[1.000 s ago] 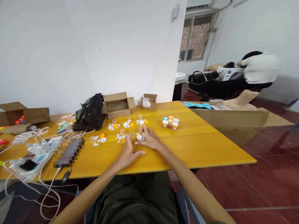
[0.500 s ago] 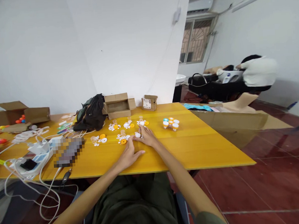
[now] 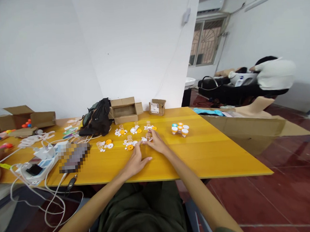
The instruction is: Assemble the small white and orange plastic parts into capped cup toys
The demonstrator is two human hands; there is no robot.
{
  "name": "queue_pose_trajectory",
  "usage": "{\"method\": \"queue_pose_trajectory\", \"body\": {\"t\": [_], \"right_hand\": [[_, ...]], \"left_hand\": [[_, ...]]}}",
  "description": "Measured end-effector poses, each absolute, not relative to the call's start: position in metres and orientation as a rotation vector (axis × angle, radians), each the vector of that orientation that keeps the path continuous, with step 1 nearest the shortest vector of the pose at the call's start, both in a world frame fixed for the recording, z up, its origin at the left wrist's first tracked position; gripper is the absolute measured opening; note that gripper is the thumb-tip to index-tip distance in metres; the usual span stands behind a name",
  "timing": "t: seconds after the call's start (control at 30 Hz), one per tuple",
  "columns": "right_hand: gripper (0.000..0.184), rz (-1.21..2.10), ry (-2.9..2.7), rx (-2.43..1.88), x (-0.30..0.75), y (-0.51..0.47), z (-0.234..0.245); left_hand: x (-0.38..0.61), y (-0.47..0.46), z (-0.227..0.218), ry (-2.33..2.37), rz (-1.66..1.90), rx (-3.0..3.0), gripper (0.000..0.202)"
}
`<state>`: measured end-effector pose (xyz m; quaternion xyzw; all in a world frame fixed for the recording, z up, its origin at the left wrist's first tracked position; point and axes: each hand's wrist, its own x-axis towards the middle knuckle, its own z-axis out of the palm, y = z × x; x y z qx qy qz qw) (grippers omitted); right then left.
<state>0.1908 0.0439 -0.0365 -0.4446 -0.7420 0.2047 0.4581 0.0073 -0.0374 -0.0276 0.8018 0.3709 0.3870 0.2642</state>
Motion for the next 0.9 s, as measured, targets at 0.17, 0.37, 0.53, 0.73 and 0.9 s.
{"method": "queue_pose_trajectory", "body": {"t": [0.17, 0.37, 0.53, 0.73, 0.9], "right_hand": [[0.067, 0.510, -1.709, -1.115, 0.214, 0.030, -0.045], [0.051, 0.414, -1.630, -1.195, 0.240, 0.015, -0.047], [0.025, 0.070, -1.547, -1.297, 0.253, 0.013, -0.033], [0.021, -0.430, -1.509, -1.584, 0.272, 0.021, -0.007], [0.015, -0.540, -1.647, -1.601, 0.278, 0.026, -0.006]], "left_hand": [[0.009, -0.042, -0.023, 1.055, 0.892, 2.331, 0.058], [0.011, -0.043, -0.022, 1.138, 0.807, 2.472, 0.049], [0.011, -0.042, -0.021, 1.165, 0.786, 2.555, 0.041], [0.011, -0.043, -0.021, 1.187, 0.731, 2.608, 0.038], [0.011, -0.043, -0.020, 1.160, 0.740, 2.565, 0.037]]}}
